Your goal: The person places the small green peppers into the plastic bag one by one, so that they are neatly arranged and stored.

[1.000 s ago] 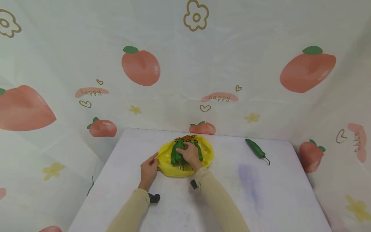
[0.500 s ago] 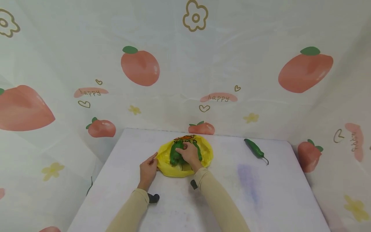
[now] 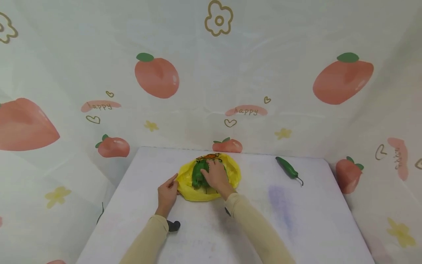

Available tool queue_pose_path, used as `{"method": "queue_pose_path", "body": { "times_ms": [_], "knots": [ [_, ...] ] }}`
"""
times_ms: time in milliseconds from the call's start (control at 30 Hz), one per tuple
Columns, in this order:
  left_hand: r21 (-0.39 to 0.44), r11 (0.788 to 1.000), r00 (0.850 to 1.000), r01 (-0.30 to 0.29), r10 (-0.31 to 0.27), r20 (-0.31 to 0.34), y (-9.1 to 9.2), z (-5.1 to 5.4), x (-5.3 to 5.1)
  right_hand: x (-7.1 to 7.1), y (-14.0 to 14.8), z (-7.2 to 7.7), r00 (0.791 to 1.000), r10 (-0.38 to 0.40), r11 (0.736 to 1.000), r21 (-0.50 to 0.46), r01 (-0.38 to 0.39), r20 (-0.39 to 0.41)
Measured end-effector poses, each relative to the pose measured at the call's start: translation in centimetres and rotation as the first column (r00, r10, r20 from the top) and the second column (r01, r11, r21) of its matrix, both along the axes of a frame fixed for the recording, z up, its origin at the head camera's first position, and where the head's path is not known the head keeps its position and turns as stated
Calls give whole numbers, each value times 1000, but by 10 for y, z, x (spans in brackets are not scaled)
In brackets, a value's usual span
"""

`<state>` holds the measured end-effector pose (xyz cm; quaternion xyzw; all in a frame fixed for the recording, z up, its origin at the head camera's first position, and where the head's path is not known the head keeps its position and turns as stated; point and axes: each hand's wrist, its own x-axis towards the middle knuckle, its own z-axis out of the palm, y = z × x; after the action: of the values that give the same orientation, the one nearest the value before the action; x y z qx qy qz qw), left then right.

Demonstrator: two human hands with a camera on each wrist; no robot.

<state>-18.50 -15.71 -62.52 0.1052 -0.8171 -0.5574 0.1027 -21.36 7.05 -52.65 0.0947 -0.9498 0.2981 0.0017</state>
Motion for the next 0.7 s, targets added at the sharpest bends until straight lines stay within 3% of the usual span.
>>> {"method": "queue_pose_path", "body": {
  "times_ms": [167,433,700],
  "knots": [
    [19,1000,1000,-4,4,26,0,-3,1,6,8,0,989,82,964,261,-47,-126],
    [-1,1000,1000,-7,7,0,0,-2,1,10,18,3,951,128,930,367,-17,-282],
    [-8,1000,1000,-13,13,15,1,0,-1,11,34,10,952,120,896,443,19,-283]
  ]
}}
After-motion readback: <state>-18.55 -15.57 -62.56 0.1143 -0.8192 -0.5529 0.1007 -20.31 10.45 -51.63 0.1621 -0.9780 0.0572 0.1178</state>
